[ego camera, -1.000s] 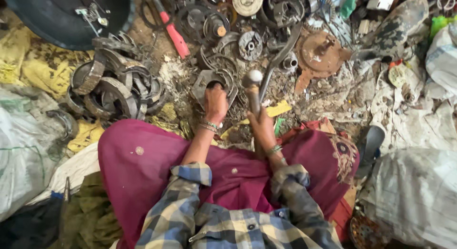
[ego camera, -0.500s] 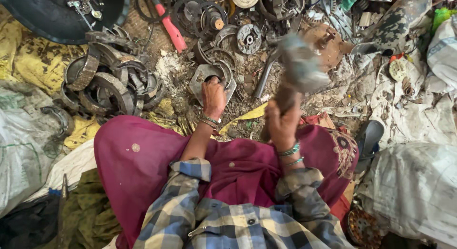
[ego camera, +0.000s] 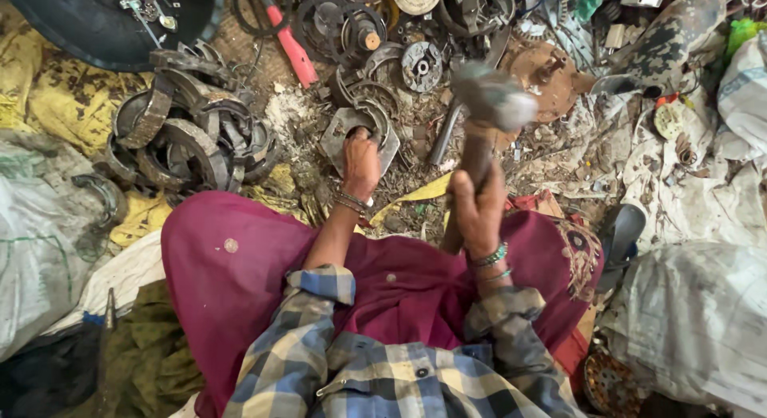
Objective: The person sits on the ground and uses a hammer and metal rod to repeatedly strike a metal part placed on a hexagonal anvil. They adjust the part's position and continue hammering throughout the clip.
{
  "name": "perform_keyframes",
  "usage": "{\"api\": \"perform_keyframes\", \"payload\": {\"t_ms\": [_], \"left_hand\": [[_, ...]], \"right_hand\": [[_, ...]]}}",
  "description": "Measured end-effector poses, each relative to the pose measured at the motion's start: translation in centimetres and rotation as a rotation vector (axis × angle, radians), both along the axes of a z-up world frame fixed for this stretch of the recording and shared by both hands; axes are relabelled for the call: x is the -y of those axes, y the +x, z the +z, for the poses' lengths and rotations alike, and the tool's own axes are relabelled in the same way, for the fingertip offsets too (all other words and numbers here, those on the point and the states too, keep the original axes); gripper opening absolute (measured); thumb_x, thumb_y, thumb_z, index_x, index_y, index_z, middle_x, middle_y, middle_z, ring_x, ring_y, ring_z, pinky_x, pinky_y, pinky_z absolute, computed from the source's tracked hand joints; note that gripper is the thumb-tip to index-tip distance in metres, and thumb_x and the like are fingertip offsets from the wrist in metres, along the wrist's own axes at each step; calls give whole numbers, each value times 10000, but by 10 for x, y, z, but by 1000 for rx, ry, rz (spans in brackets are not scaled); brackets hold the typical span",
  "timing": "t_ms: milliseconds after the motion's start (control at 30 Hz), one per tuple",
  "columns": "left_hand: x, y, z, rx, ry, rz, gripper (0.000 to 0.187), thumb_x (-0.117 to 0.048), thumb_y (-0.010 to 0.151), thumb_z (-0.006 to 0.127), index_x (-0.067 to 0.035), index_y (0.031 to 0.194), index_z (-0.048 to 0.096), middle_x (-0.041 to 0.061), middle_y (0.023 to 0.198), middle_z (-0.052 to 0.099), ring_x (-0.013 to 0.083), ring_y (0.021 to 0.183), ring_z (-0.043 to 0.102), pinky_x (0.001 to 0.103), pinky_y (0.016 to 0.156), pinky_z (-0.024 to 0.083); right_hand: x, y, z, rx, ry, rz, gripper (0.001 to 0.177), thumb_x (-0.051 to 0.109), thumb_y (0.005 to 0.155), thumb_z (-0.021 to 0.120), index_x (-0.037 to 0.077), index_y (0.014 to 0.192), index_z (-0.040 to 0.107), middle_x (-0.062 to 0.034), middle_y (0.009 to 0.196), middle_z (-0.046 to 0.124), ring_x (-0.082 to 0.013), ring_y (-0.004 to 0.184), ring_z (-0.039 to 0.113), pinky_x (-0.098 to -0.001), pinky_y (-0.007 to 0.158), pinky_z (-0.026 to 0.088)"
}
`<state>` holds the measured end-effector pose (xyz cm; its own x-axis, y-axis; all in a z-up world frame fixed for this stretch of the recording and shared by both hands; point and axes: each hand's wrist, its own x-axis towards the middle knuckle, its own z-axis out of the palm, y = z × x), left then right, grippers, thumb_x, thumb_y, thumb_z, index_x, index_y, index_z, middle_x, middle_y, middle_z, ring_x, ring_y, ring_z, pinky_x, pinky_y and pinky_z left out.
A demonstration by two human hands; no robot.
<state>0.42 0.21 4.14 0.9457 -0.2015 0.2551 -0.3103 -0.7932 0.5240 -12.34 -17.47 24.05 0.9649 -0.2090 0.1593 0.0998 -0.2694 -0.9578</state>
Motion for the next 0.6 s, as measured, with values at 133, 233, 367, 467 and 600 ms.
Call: {"api": "perform_keyframes", "payload": {"t_ms": [133, 233, 367, 467, 600], "left_hand": [[6, 1, -2, -32, -27, 24, 180, -12, 747, 686, -22, 909, 762, 211, 982, 655, 371, 922, 646, 488, 829, 507], [2, 2, -8, -19, -96, 4, 209, 17, 760, 669, -2, 946, 762, 220, 940, 649, 373, 890, 646, 481, 795, 511], [-4, 5, -14, 2, -73, 32, 54, -25, 742, 715, 26, 751, 732, 285, 987, 642, 422, 888, 642, 487, 809, 522], [-7, 17, -9, 21, -90, 67, 60, -4, 751, 709, 37, 790, 730, 301, 1027, 656, 434, 912, 650, 486, 779, 518], [-2, 5, -2, -58, -196, -28, 236, -104, 759, 835, 85, 716, 700, 306, 907, 643, 466, 927, 630, 536, 842, 486]], "right_hand": [[5, -4, 5, 238, 169, 29, 368, 236, 1072, 640, 35, 1305, 437, -30, 912, 640, -94, 713, 636, -251, 608, 551], [2, 4, -39, -157, 21, -46, 290, 240, 1024, 669, 36, 1182, 537, -52, 804, 667, -128, 625, 650, -279, 540, 565], [-14, 15, -103, -341, -637, 91, 364, 292, 1048, 721, -7, 1122, 527, -142, 753, 658, -219, 585, 643, -365, 551, 506], [-12, 13, -96, -447, -428, -9, 371, 305, 1009, 651, 39, 1238, 534, -123, 695, 668, -186, 547, 650, -372, 509, 521], [-10, 3, -33, -331, -184, -28, 282, 278, 1050, 623, 21, 1140, 551, -73, 742, 657, -135, 567, 635, -305, 504, 545]]}}
